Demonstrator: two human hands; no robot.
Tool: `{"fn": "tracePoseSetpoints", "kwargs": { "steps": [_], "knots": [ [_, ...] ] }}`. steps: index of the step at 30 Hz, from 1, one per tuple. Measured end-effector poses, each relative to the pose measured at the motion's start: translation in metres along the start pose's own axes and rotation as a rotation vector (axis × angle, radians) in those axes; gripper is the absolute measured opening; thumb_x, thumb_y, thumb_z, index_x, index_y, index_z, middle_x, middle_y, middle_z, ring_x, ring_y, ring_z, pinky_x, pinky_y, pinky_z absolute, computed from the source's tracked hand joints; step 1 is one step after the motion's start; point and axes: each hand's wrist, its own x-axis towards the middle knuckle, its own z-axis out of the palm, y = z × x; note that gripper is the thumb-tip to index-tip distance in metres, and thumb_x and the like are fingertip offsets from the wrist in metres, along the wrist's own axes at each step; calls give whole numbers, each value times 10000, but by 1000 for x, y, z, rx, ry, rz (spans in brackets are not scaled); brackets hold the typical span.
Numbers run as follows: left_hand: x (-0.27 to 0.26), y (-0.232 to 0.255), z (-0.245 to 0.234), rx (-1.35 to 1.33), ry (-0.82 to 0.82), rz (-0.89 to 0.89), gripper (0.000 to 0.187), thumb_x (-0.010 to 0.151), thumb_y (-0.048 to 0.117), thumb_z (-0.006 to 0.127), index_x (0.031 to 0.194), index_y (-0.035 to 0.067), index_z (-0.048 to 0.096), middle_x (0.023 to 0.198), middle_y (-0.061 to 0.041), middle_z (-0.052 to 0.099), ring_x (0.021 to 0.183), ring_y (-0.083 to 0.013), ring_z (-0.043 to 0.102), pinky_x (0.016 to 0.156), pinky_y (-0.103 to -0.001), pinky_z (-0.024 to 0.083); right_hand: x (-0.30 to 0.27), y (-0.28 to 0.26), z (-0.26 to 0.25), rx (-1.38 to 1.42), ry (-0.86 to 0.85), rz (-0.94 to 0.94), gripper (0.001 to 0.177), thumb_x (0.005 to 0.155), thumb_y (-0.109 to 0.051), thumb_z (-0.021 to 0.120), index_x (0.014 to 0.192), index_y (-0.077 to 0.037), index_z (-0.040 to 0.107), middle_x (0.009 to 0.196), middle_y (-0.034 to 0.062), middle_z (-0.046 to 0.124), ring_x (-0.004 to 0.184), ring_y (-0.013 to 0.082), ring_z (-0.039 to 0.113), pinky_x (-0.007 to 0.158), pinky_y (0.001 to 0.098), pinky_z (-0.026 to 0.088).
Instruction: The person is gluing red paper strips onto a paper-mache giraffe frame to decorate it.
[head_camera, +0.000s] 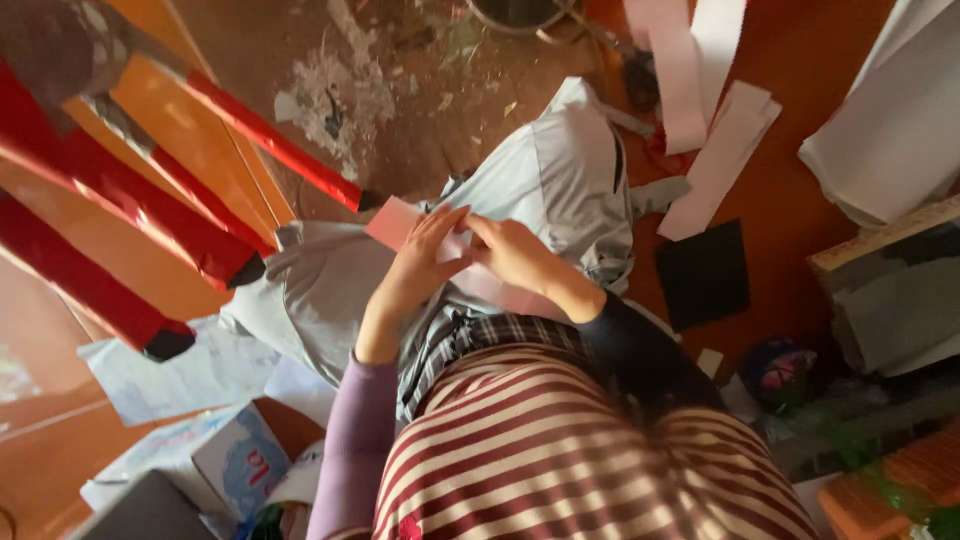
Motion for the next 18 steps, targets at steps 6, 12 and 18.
{"fn": "tracePoseSetpoints", "kwargs": {
  "steps": [6, 12, 18],
  "knots": [
    [4, -54, -12, 109, -74, -75, 434, 803, 148, 834, 1209, 103, 686, 1013, -99, 740, 1040, -295, 681, 1112, -489, 319, 15, 9, -27, 192, -111, 68, 343, 916, -158, 757, 1231, -56, 669, 885, 80, 765, 709, 162, 713, 654, 311, 541],
    [-8, -71, -74, 368, 182, -162, 110, 943, 124, 752, 1051, 111, 750, 1065, -80, 718, 1123, -287, 643, 1143, -561, 280, -5, 45, -64, 279, -337, 269, 318, 864, -191, 803, 1135, -44, 725, 865, 34, 749, 726, 85, 636, 660, 247, 503],
    [-13, -68, -86, 536, 238, -299, 115, 980, 154, 709, 1042, 59, 722, 1024, -131, 655, 1150, -348, 588, 1243, -645, 116, -20, 60, -67, 289, -324, 320, 220, 879, -174, 787, 1042, -28, 761, 893, 4, 768, 802, 67, 657, 732, 234, 523]
  ]
}}
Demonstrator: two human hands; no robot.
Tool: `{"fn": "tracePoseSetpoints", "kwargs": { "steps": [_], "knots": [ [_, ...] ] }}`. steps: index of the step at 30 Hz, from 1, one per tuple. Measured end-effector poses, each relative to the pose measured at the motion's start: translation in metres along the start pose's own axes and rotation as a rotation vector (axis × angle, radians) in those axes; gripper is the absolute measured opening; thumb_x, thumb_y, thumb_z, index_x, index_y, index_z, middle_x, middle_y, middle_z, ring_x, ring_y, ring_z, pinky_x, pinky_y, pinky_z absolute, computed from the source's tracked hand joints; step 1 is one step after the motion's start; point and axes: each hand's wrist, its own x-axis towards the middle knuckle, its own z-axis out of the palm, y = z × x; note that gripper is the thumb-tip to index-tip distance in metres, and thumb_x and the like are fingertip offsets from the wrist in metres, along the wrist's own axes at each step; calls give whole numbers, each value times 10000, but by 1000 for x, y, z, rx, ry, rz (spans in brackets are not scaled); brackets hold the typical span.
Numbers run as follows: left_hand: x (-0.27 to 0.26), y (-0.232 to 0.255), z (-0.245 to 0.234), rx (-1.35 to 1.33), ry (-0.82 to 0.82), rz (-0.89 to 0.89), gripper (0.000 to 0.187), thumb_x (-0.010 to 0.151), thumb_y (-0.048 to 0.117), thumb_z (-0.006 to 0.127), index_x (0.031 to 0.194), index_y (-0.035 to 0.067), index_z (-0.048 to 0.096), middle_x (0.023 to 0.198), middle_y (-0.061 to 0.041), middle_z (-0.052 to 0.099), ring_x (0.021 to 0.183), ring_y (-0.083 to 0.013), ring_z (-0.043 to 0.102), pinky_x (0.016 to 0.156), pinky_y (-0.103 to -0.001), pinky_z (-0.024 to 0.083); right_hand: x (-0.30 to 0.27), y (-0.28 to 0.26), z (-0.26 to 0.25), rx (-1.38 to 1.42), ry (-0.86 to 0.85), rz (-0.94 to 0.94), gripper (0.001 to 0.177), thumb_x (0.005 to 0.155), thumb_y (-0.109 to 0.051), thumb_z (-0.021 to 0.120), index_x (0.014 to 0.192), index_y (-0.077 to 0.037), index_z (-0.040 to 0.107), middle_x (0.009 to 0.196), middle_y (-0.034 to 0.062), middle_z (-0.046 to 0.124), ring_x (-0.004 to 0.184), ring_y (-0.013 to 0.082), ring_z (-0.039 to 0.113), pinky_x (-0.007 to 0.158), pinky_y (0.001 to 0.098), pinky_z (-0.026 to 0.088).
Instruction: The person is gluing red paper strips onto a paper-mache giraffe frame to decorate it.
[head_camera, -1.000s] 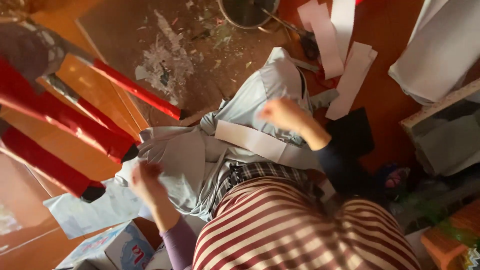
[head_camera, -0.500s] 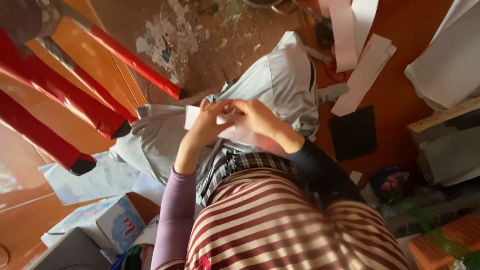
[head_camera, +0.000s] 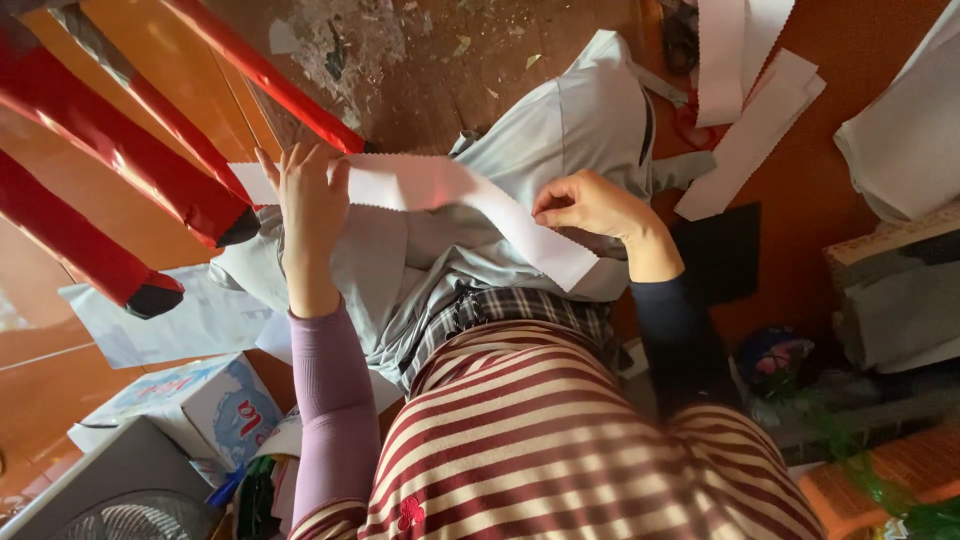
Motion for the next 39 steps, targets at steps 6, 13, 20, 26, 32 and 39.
{"fn": "tracePoseSetpoints", "kwargs": {
  "steps": [6, 13, 20, 26, 32, 39],
  "knots": [
    [-5, -7, 9, -27, 11, 7, 152, 979, 158, 708, 1065, 36, 682, 1091, -140, 658, 1210, -367, 562, 1238, -643, 111, 14, 5, 21, -57, 135, -46, 203, 923, -165, 745, 1066, -22, 729, 919, 28, 768, 832, 81, 676, 750, 252, 531],
    [-10, 52, -13, -92, 95, 108, 672, 863, 47, 681, 1518, 46, 528, 1592, -181, 447, 1508, -405, 351, 1226, -614, 116, 26, -4, 37, -129, 221, -164, 142, 980, -130, 693, 1063, -16, 711, 895, 78, 751, 794, 91, 664, 716, 271, 528],
    [-8, 110, 39, -518, -351, 506, 607, 884, 192, 742, 1449, 62, 560, 1311, -157, 618, 1341, -335, 522, 1229, -611, 198, 18, -61, 46, -132, 180, -306, 138, 1013, -103, 655, 1092, 10, 666, 877, 91, 697, 784, 143, 618, 717, 305, 510],
    [-8, 110, 31, -267, -421, 392, 294, 898, 280, 760, 1172, 185, 707, 1007, -48, 709, 1152, -251, 616, 1227, -643, 168, 15, -95, 52, -220, 216, -53, 169, 981, -157, 644, 1067, -12, 660, 764, 121, 686, 613, 186, 690, 553, 346, 480],
    [-13, 97, 43, -269, -336, 499, 237, 918, 227, 743, 1151, 191, 718, 947, -25, 727, 1040, -257, 646, 1189, -615, 256, 27, -63, 60, -258, 253, -214, 127, 982, -96, 611, 1054, 7, 634, 789, 147, 663, 657, 188, 647, 608, 332, 488],
    [-14, 95, 9, -599, -168, 428, 288, 882, 220, 763, 1159, 139, 751, 777, -46, 696, 820, -226, 694, 1118, -502, 409, 25, -62, 55, 2, 168, -308, 53, 1047, -70, 584, 1013, -29, 585, 868, 13, 607, 783, 91, 558, 698, 269, 487]
  ]
}}
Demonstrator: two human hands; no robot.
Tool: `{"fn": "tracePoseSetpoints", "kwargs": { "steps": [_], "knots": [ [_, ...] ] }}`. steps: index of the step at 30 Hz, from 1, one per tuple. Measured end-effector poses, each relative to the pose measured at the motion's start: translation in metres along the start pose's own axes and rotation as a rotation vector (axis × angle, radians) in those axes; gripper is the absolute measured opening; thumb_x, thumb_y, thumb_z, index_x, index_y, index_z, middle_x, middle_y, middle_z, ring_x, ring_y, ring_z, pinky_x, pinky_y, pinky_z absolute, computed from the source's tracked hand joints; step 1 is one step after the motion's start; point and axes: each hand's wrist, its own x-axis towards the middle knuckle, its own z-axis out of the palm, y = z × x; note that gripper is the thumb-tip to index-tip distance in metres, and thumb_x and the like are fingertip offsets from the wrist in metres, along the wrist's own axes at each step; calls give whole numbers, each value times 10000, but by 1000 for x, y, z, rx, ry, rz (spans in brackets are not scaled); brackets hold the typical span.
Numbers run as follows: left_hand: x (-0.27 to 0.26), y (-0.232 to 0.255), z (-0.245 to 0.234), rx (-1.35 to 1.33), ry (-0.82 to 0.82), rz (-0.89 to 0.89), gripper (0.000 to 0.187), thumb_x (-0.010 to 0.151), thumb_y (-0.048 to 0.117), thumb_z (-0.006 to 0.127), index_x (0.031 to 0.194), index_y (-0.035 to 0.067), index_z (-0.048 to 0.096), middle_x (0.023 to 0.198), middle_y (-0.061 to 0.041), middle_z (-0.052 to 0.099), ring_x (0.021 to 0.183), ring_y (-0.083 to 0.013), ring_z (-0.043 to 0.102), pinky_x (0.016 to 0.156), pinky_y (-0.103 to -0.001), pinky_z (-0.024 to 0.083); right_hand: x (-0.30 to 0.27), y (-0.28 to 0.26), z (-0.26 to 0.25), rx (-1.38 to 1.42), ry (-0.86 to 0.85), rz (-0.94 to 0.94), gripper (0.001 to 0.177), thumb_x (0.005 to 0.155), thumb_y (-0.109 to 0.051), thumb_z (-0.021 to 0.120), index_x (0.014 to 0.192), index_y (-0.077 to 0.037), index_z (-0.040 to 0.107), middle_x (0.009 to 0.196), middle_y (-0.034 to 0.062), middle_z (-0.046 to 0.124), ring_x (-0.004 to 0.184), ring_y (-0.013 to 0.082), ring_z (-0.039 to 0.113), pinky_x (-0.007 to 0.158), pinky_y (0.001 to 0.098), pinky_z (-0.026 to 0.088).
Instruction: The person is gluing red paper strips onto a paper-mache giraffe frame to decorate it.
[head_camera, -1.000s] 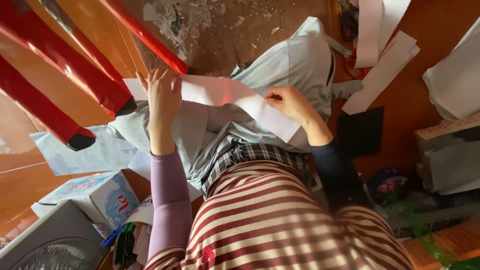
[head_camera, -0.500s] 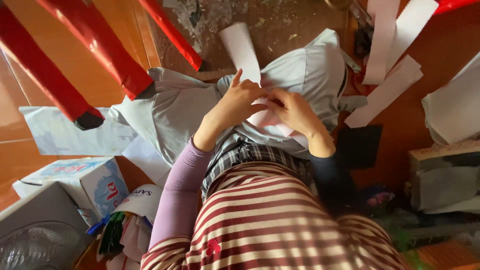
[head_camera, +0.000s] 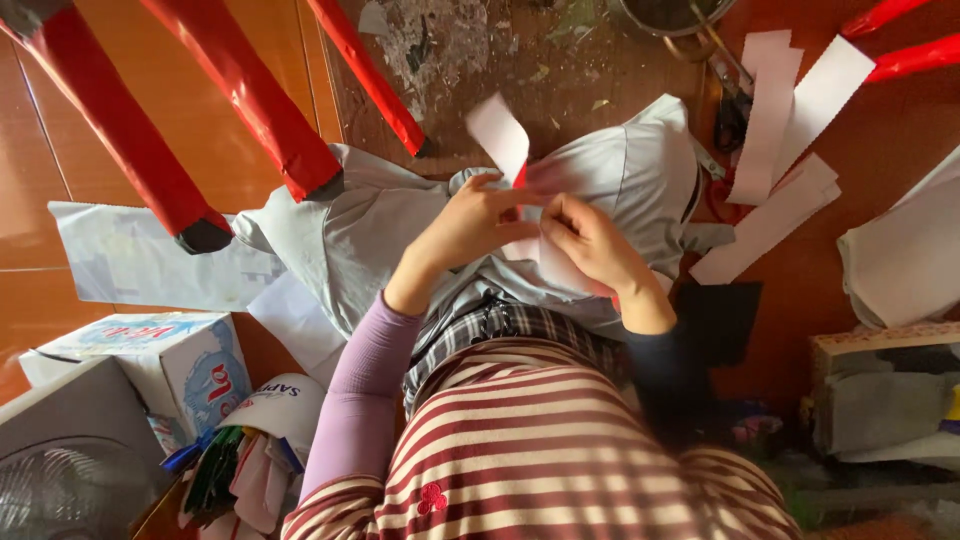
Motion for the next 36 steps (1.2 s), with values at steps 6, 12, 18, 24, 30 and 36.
{"fn": "tracePoseSetpoints", "kwargs": {
  "steps": [6, 12, 18, 24, 30, 36],
  "knots": [
    [-15, -14, -11, 47, -160, -19, 220, 901, 279, 801, 838, 71, 769, 753, -132, 691, 702, -299, 671, 679, -409, 527, 0, 2, -16, -47, 21, -37, 43, 1028, -40, 635, 1018, -14, 603, 886, 19, 595, 812, 111, 547, 714, 261, 481],
    [-40, -16, -22, -356, 191, -186, 185, 978, 194, 742, 970, 10, 757, 850, -59, 695, 759, -184, 649, 655, -335, 512, 24, -37, -26, -400, 424, -206, 45, 1060, -42, 602, 1062, -1, 586, 932, 32, 655, 843, 122, 631, 725, 265, 519],
    [-21, -1, -15, -769, 373, -133, 219, 1010, 178, 675, 1028, -38, 710, 1252, 56, 585, 1115, -79, 576, 916, -234, 483, 61, -7, 36, -242, 728, -388, 38, 1148, -53, 527, 1178, -33, 540, 962, 65, 596, 805, 130, 574, 707, 277, 511],
    [-30, -44, 15, -870, 478, -286, 274, 1114, 184, 644, 1262, -40, 700, 1076, 9, 628, 985, -68, 513, 847, -207, 427, 62, -41, 81, 275, 424, -486, 330, 1129, -131, 470, 1428, -46, 358, 1333, 157, 590, 1216, 203, 593, 1107, 334, 480],
    [-10, -29, 4, -907, 512, -151, 447, 999, 67, 704, 1384, 24, 480, 1182, -29, 644, 1078, -94, 606, 914, -242, 520, 102, -51, 60, 290, 451, -405, 412, 1081, -73, 565, 1468, -54, 423, 1397, 102, 596, 1235, 171, 621, 1083, 329, 518],
    [-28, -114, 31, -753, 438, -299, 673, 822, -19, 778, 1417, 56, 471, 1223, -98, 669, 1091, -136, 660, 920, -289, 568, 200, -41, -31, 418, 656, -524, 431, 1060, -51, 635, 1472, -25, 509, 1424, 103, 545, 1232, 182, 542, 1090, 326, 462]
  ]
}}
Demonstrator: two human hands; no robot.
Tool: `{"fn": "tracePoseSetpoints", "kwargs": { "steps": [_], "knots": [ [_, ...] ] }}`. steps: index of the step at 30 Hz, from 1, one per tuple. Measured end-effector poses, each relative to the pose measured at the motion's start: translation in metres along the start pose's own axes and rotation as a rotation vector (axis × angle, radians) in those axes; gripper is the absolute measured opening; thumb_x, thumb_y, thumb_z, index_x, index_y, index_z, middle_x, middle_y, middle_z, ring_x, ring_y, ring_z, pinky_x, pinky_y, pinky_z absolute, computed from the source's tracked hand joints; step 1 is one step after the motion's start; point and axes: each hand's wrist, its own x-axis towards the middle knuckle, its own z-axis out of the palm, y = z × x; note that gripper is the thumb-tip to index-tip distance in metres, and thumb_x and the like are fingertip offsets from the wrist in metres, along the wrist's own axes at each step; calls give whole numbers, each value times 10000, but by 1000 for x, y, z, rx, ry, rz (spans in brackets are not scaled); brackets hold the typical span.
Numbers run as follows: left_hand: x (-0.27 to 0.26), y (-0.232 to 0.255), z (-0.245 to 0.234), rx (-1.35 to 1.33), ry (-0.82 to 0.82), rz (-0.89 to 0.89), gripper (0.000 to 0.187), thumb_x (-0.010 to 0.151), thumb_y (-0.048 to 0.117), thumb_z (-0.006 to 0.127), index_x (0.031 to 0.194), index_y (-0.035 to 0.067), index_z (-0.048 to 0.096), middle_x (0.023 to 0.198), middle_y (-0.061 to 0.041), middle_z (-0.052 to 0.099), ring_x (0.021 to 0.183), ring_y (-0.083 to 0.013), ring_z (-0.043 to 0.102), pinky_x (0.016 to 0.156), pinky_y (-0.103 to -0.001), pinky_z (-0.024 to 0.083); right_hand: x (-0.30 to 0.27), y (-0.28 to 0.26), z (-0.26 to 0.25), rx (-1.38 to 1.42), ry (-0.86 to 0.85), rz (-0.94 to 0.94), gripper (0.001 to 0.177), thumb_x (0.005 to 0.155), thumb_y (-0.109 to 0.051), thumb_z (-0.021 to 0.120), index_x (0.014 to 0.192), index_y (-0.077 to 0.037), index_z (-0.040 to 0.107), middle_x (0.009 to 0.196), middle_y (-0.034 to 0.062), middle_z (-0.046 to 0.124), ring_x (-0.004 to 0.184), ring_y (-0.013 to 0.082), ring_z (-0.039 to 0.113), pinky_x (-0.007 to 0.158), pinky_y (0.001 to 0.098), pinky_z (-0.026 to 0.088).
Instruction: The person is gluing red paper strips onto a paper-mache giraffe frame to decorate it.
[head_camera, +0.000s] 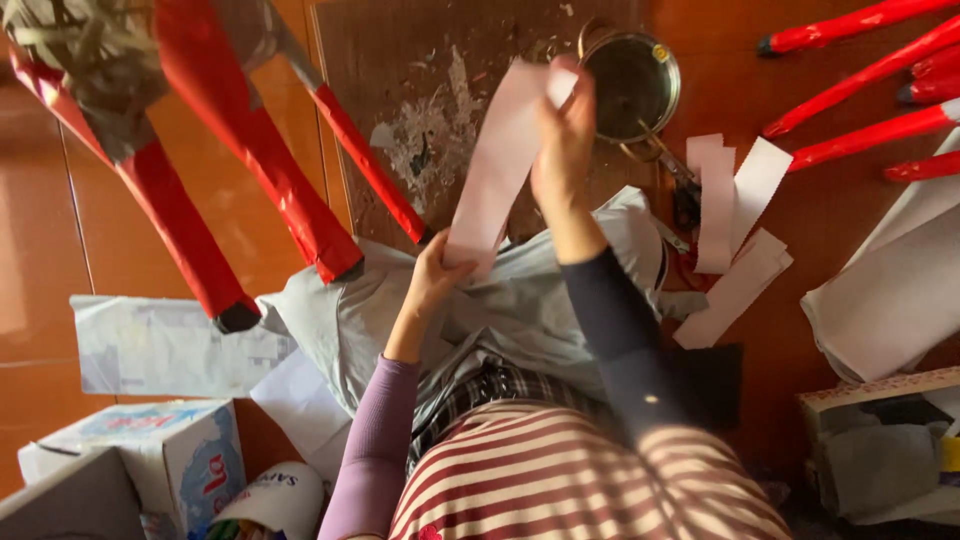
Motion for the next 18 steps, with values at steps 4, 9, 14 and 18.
{"fn": "tracePoseSetpoints", "kwargs": {
  "steps": [4, 9, 14, 18],
  "knots": [
    [18, -58, -14, 186, 150, -239, 466, 841, 40, 776, 1284, -22, 646, 1042, -108, 756, 915, -151, 714, 792, -297, 592, 51, 48, -59, -356, -108, -86, 538, 1088, -163, 645, 1559, -69, 404, 1546, 157, 477, 1413, 256, 478, 1231, 407, 400],
    [52, -149, -32, 81, 261, -274, 358, 891, 77, 714, 1225, -47, 675, 1004, -86, 756, 838, -141, 697, 730, -290, 568, 34, 28, -163, -1622, -204, -126, 471, 872, -191, 772, 1315, -95, 644, 1341, 265, 579, 1183, 450, 570, 941, 562, 459],
    [46, -184, -41, -256, 357, -386, 320, 903, 65, 722, 1189, -71, 684, 1017, -95, 744, 846, -159, 696, 739, -288, 568, -13, 2, -180, -1740, -162, 203, 414, 929, -81, 662, 1342, -98, 691, 1184, 298, 618, 1037, 482, 612, 821, 569, 502],
    [41, -177, -38, -31, 412, -369, 332, 861, 49, 707, 1171, -67, 687, 975, -101, 740, 805, -173, 688, 712, -298, 564, -74, 71, -195, -1386, -69, -51, 391, 937, -66, 672, 1326, -103, 679, 1037, 216, 709, 922, 340, 690, 783, 443, 555]
  ]
}}
